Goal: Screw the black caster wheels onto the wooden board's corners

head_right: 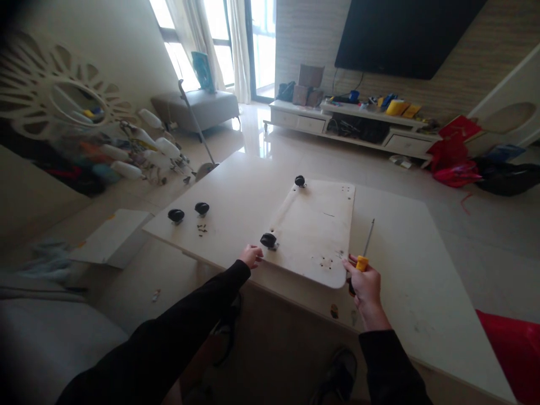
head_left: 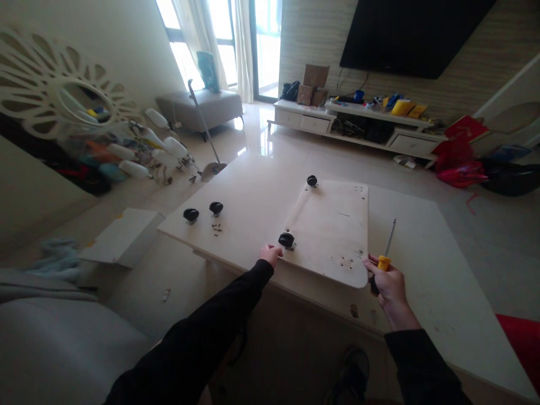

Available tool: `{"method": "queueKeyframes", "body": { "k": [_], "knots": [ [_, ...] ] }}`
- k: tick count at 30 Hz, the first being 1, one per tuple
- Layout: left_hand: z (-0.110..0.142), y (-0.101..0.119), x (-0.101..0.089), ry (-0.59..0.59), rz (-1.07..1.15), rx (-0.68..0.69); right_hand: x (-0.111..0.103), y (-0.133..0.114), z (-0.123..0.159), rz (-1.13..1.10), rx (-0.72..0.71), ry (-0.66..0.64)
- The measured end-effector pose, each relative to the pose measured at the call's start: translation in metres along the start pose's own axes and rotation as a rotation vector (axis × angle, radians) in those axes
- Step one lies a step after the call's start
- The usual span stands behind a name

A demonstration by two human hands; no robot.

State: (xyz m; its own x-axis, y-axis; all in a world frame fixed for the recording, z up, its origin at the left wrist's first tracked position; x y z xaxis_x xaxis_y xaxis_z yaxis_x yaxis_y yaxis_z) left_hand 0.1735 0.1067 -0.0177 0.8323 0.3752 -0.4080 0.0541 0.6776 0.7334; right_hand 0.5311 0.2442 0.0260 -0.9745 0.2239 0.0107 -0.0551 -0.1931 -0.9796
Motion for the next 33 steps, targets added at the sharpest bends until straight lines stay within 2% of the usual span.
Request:
{"method": "queueKeyframes", "body": {
  "k": [3, 6, 8, 13, 15, 16, 17, 19, 22, 26, 30, 33],
  "knots": [
    [0.002, -0.012, -0.001, -0.043, -0.043, -0.074, -0.012, -0.006, -0.001, 0.062, 0.02, -0.039],
    [-0.007, -0.016, -0.02, -0.031, -0.089, -0.08, -0.022, -0.01, 0.001, 0.147, 0.05, -0.077],
    [-0.019, -0.014, -0.048, 0.063, -0.117, -0.047, -0.025, -0.012, 0.001, 0.195, 0.053, -0.086],
    [-0.051, 0.001, -0.145, 0.517, -0.181, 0.098, -0.026, -0.015, -0.005, 0.137, 0.002, -0.023],
    [-0.066, 0.006, -0.18, 0.651, -0.217, 0.141, -0.025, -0.017, -0.007, 0.097, -0.021, 0.022],
    [-0.074, 0.01, -0.196, 0.698, -0.259, 0.175, -0.024, -0.018, -0.008, 0.076, -0.032, 0.045],
    [-0.082, 0.017, -0.209, 0.758, -0.392, 0.229, -0.023, -0.02, -0.009, 0.055, -0.043, 0.062],
    [-0.101, 0.024, -0.229, 0.782, -0.625, 0.217, -0.02, -0.022, -0.008, 0.022, -0.054, 0.075],
    [-0.124, 0.025, -0.243, 0.69, -0.725, 0.143, -0.015, -0.024, -0.004, 0.005, -0.05, 0.069],
    [-0.127, 0.021, -0.244, 0.687, -0.706, 0.08, -0.013, -0.03, 0.0, -0.051, -0.036, 0.081],
    [-0.107, 0.037, -0.235, 0.773, -0.604, 0.102, -0.017, -0.037, 0.0, -0.14, -0.035, 0.098],
    [-0.068, 0.068, -0.212, 0.802, -0.302, 0.245, -0.022, -0.043, -0.001, -0.223, -0.041, 0.086]
  ]
}}
Point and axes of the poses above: each hand's wrist, its own z-axis away from the middle knuckle, its own x-axis out of the palm, y = z × x, the point moved 5 cm from there along -z, towards the middle knuckle, and after that the axes turned 12 degrees about -z, right-handed, at the moved point
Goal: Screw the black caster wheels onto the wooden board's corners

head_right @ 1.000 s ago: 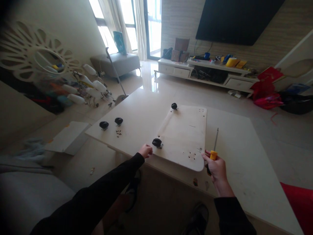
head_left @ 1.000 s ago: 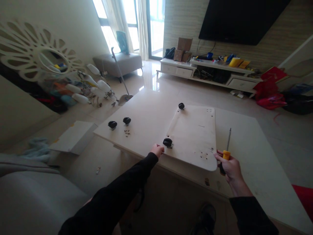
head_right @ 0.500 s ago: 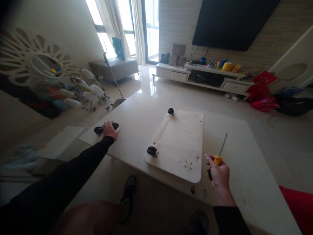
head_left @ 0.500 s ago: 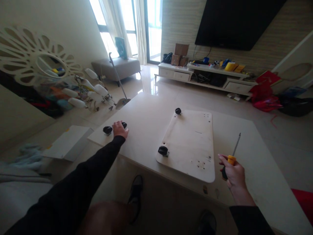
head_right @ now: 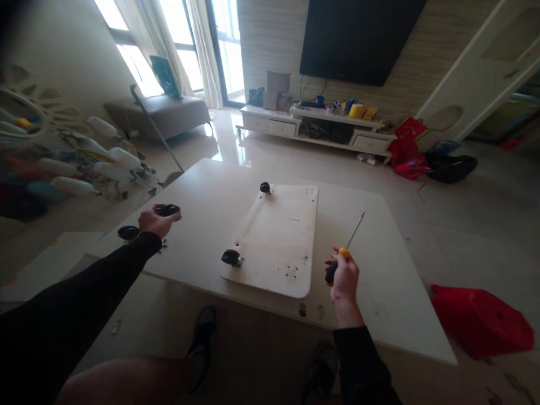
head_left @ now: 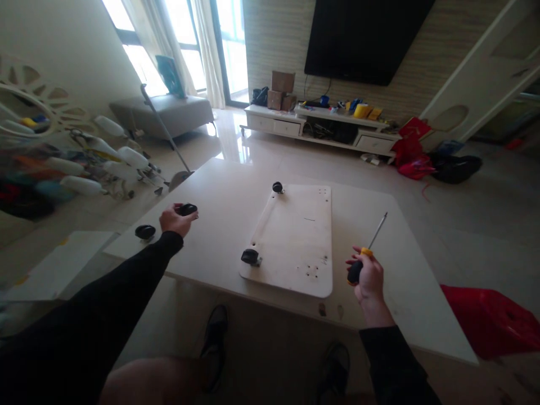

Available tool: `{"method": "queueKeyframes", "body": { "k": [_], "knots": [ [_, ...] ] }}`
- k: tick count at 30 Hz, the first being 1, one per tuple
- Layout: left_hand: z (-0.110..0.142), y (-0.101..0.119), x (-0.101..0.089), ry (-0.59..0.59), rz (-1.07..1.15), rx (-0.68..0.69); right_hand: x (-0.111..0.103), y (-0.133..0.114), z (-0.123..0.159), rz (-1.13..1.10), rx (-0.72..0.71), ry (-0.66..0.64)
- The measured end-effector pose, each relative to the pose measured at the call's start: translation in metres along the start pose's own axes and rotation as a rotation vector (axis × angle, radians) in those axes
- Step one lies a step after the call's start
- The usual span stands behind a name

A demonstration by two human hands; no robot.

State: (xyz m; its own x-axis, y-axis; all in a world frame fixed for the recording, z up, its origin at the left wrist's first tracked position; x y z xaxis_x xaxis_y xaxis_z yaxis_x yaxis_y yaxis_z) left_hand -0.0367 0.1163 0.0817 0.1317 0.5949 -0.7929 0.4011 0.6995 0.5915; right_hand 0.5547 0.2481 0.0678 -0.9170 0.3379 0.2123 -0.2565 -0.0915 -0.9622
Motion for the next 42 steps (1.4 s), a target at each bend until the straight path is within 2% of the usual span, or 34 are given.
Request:
{"method": "queueKeyframes", "body": {
  "k": [2, 6, 8, 10, 13, 16, 19, 26, 31, 37, 42],
  "knots": [
    [0.038, 0.037, -0.01, -0.06, 0.206, 0.059, -0.002, -0.003, 0.0, -0.043, 0.008, -0.014],
    [0.151, 0.105, -0.01, -0.372, 0.536, 0.237, -0.006, -0.006, 0.003, -0.105, 0.013, -0.018],
    [0.208, 0.125, 0.005, -0.543, 0.606, 0.276, -0.008, -0.009, 0.007, -0.133, -0.004, -0.018],
    [0.253, 0.139, 0.022, -0.662, 0.637, 0.302, -0.01, -0.013, 0.011, -0.158, -0.027, -0.018],
    [0.29, 0.151, 0.041, -0.706, 0.654, 0.332, -0.017, -0.021, 0.017, -0.193, -0.078, -0.024],
    [0.302, 0.162, 0.051, -0.786, 0.604, 0.406, -0.025, -0.028, 0.018, -0.225, -0.135, -0.019],
    [0.301, 0.167, 0.058, -0.823, 0.552, 0.484, -0.029, -0.035, 0.014, -0.252, -0.165, -0.021],
    [0.3, 0.164, 0.08, -0.89, 0.555, 0.528, -0.025, -0.045, 0.009, -0.309, -0.151, -0.036],
    [0.31, 0.176, 0.084, -0.902, 0.492, 0.521, -0.019, -0.047, 0.009, -0.324, -0.132, -0.038],
    [0.315, 0.183, 0.086, -0.825, 0.392, 0.601, -0.016, -0.044, 0.008, -0.309, -0.138, -0.051],
    [0.313, 0.181, 0.081, -0.901, 0.439, 0.654, -0.016, -0.042, 0.009, -0.29, -0.129, -0.064]
  ]
}}
Point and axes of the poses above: each hand's wrist, its own z-axis away from the middle knuckle, its own x-axis out of the palm, y = z × x, the point moved 5 cm from there along -z, towards the middle knuckle, and after that the axes turned 12 degrees about -z, right-handed, at the moved point
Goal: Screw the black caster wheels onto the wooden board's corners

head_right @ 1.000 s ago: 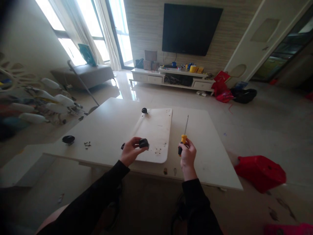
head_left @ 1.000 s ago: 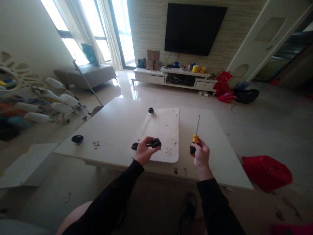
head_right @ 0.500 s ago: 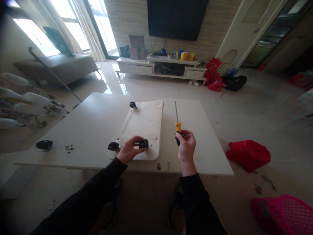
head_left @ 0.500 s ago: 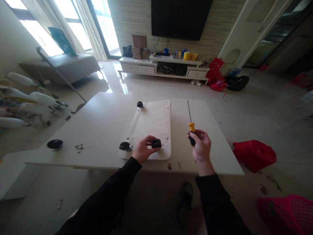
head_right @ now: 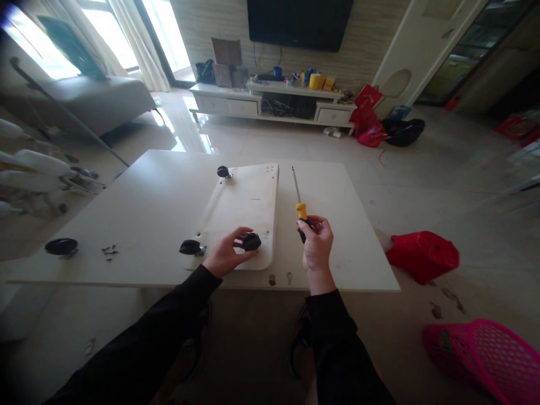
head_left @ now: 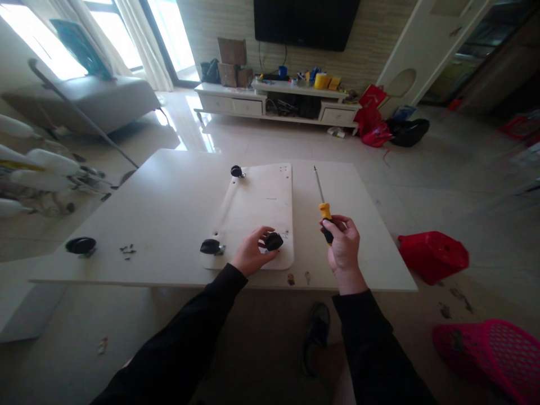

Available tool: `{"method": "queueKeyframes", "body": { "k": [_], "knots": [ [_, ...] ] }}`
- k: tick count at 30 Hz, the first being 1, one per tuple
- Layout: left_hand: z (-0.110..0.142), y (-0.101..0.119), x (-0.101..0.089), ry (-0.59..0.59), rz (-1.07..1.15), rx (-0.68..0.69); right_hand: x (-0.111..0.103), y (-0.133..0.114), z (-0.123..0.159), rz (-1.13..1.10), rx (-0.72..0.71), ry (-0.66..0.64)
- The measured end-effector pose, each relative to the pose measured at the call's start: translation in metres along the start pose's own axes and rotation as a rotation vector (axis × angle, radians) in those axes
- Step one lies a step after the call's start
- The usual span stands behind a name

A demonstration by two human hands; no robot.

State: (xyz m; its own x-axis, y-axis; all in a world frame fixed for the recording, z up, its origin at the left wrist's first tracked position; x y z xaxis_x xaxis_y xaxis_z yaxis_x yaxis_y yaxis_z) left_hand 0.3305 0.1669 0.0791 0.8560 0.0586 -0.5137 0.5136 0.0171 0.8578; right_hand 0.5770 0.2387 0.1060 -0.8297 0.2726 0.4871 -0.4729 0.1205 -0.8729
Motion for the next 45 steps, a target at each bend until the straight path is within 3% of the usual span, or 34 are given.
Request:
{"method": "queueKeyframes", "body": {
  "k": [4, 11, 26, 45],
  "knots": [
    [0.001, -0.002, -0.003, -0.027, 0.024, -0.012, 0.001, 0.001, 0.003, 0.003, 0.015, 0.002],
    [-0.004, -0.004, -0.009, 0.052, 0.134, -0.104, 0.003, 0.0, 0.008, 0.0, 0.023, 0.01],
    [-0.008, -0.004, -0.015, 0.084, 0.061, -0.037, 0.005, 0.001, 0.007, -0.011, 0.025, 0.019],
    [-0.007, -0.008, -0.001, 0.036, 0.136, -0.035, 0.005, -0.001, 0.007, -0.016, 0.011, 0.014]
  ]
}}
Point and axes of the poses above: each hand's wrist, its own z-axis away from the middle knuckle, its own x-axis out of the palm, y = z × x, the point moved 5 cm from there along -z, towards the middle knuckle, and after that the axes turned 12 degrees about -z, right-handed, at the moved point
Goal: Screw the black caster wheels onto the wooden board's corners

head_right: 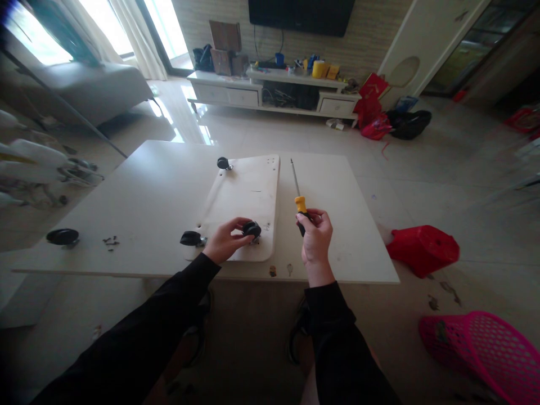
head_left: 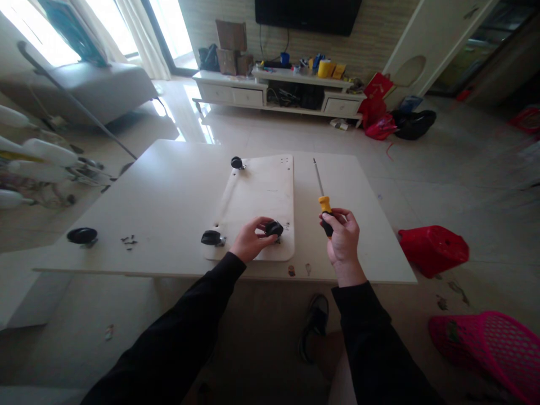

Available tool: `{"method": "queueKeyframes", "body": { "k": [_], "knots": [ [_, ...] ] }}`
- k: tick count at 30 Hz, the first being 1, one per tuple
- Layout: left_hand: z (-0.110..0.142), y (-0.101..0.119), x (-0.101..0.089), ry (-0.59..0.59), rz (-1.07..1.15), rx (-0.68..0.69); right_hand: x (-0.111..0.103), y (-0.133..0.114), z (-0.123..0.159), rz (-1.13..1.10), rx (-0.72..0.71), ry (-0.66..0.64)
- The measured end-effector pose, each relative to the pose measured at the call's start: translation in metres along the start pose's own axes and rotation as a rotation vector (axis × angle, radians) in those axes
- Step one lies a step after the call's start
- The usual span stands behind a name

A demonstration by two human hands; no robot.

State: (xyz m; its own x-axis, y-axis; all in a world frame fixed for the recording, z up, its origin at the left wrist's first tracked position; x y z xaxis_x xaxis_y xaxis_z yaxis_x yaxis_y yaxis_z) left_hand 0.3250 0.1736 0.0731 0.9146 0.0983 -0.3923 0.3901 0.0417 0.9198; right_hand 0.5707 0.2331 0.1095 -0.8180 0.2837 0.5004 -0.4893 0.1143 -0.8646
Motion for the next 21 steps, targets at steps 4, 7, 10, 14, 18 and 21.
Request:
{"method": "queueKeyframes", "body": {
  "k": [4, 7, 10, 14, 18, 21],
  "knots": [
    [0.0003, 0.0008, 0.0032, -0.014, -0.007, 0.029, 0.0005, -0.0004, 0.0001, 0.002, 0.005, 0.0],
    [0.0002, 0.0011, 0.0043, -0.011, -0.019, 0.039, 0.0007, -0.0007, 0.0001, 0.002, 0.003, 0.001],
    [0.0002, 0.0017, 0.0052, 0.001, -0.03, 0.043, 0.001, -0.001, 0.0006, 0.003, 0.004, 0.0],
    [0.0006, 0.0019, 0.0067, 0.01, -0.028, 0.044, 0.0017, -0.0021, 0.0016, 0.002, -0.005, 0.006],
    [0.0012, 0.0011, 0.0071, 0.011, -0.022, 0.035, 0.0019, -0.003, 0.0014, -0.007, -0.017, 0.02],
    [0.0016, 0.002, 0.007, -0.001, -0.023, 0.045, 0.0012, -0.0036, 0.0006, -0.012, -0.026, 0.031]
  ]
}}
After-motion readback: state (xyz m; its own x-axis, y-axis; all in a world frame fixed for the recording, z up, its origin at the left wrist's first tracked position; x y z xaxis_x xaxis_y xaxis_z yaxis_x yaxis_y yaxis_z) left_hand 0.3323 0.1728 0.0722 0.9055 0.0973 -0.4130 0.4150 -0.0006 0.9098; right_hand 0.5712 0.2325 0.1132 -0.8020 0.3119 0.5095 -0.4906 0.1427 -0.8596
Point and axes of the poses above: each hand's wrist, its own z-axis away from the middle knuckle, its own x-axis out of the palm, y = z × x, the point moved 5 cm from there along -z, towards the middle knuckle, and after that the axes turned 12 degrees about -z, right-handed, at the moved point
